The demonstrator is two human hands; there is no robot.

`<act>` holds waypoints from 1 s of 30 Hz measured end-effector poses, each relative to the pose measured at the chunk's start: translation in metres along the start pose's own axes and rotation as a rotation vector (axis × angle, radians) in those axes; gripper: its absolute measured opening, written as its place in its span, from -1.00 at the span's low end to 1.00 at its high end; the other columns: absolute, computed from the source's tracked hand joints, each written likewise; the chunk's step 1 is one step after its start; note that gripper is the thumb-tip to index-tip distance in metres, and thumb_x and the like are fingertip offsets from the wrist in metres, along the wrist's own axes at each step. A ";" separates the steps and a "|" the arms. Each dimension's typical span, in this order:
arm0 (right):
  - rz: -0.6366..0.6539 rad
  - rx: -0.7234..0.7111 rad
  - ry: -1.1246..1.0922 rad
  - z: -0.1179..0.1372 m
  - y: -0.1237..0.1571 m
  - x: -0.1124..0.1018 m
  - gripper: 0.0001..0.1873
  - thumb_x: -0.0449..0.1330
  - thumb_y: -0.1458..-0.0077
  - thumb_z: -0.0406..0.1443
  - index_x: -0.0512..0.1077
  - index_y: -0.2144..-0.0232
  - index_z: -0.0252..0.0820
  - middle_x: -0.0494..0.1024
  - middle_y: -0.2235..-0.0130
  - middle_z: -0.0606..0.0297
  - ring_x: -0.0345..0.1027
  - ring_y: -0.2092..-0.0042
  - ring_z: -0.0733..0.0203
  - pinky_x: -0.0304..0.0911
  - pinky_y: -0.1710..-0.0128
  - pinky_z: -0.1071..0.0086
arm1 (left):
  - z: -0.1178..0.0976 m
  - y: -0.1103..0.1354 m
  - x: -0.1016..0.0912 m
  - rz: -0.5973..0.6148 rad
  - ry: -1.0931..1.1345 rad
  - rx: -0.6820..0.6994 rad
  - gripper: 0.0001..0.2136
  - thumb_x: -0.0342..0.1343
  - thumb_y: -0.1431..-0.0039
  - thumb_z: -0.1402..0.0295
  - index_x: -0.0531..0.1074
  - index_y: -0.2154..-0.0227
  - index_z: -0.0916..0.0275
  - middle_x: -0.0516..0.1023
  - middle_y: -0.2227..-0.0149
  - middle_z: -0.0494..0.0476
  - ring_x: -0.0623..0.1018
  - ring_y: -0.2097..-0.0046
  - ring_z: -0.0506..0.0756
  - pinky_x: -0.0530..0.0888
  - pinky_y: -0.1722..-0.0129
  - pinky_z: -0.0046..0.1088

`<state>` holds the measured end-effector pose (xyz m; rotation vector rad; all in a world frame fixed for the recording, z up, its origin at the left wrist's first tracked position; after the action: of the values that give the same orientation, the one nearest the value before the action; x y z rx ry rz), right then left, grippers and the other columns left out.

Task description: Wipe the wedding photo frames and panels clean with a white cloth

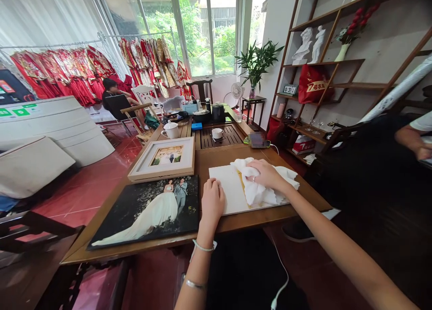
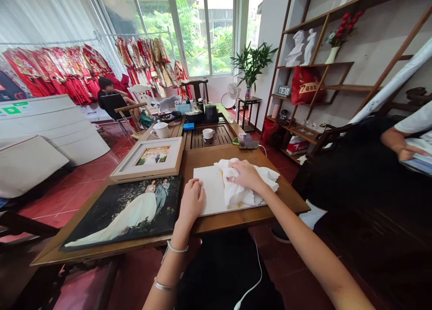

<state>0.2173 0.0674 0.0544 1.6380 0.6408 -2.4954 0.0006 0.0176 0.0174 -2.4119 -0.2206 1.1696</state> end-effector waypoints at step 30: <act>0.085 -0.219 -0.071 0.025 0.008 0.000 -0.70 0.23 0.10 -0.36 0.46 0.22 -0.13 0.44 -0.14 0.14 0.22 -0.16 -0.08 0.17 -0.07 0.01 | -0.003 0.000 0.001 0.007 -0.006 -0.018 -0.87 -0.06 -0.23 0.51 0.38 0.27 0.24 0.41 0.04 0.31 0.42 -0.04 0.22 0.41 -0.05 -0.16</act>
<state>0.1982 0.0497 0.0606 1.4608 0.7865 -2.3189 0.0032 0.0167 0.0184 -2.4271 -0.2260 1.1823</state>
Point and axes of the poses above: each hand's wrist, its own y-axis away from the middle knuckle, its own x-axis out of the palm, z = x × y, the point moved 3 cm from there along -y, towards the middle knuckle
